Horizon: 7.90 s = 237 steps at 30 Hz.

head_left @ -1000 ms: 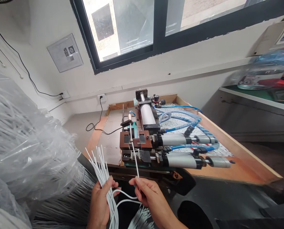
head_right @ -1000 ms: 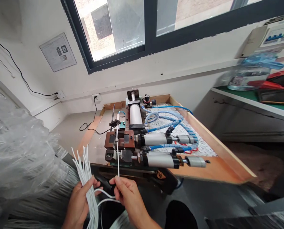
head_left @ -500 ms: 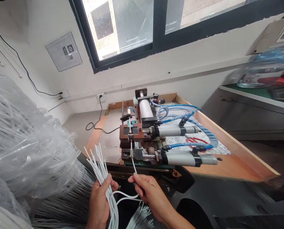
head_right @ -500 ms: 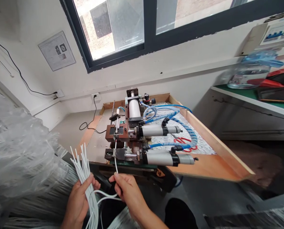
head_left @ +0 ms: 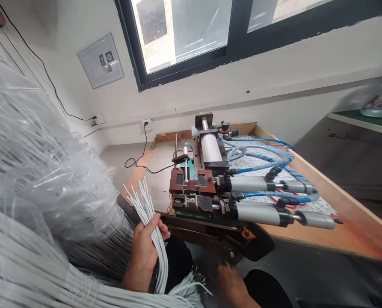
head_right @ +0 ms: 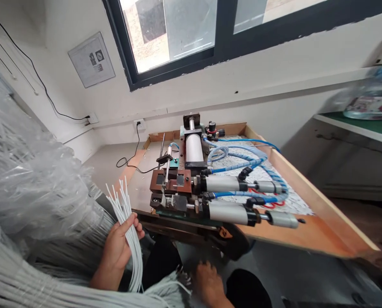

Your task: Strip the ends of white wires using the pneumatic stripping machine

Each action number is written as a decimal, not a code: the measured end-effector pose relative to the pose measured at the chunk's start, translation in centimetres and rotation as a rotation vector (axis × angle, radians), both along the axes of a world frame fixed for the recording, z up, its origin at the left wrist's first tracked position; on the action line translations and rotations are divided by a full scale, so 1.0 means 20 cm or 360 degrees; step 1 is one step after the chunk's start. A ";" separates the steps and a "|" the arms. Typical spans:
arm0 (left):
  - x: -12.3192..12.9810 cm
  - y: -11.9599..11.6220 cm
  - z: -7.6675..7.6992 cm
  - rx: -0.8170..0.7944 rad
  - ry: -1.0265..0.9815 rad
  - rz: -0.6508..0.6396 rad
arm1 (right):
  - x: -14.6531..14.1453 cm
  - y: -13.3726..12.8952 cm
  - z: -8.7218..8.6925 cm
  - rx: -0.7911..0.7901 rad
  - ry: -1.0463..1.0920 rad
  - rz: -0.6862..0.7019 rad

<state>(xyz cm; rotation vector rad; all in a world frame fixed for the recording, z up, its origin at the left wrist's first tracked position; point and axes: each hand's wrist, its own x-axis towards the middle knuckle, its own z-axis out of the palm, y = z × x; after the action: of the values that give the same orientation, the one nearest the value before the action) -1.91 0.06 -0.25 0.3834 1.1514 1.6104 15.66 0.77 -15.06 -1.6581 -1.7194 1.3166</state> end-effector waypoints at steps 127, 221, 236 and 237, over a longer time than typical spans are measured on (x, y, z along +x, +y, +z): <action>0.11 -0.09 -0.09 0.0019 0.0370 -0.0134 | -0.27 0.14 0.68 -0.0626 0.2022 -0.0282; 0.18 -0.01 -0.02 -0.0006 0.0212 -0.0204 | -0.25 0.13 0.69 -0.0547 0.1894 -0.0492; 0.13 -0.07 -0.06 -0.0150 0.0167 0.0020 | -0.19 0.00 0.62 -0.0253 0.1504 -0.0506; 0.13 -0.06 -0.06 -0.0127 0.0170 0.0019 | -0.19 0.01 0.64 -0.0258 0.1516 -0.0514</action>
<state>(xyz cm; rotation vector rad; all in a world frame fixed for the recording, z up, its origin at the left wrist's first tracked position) 0.77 -1.21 -1.38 0.4155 1.2965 1.5644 11.83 0.96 -2.34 -1.0101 -0.7686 1.7017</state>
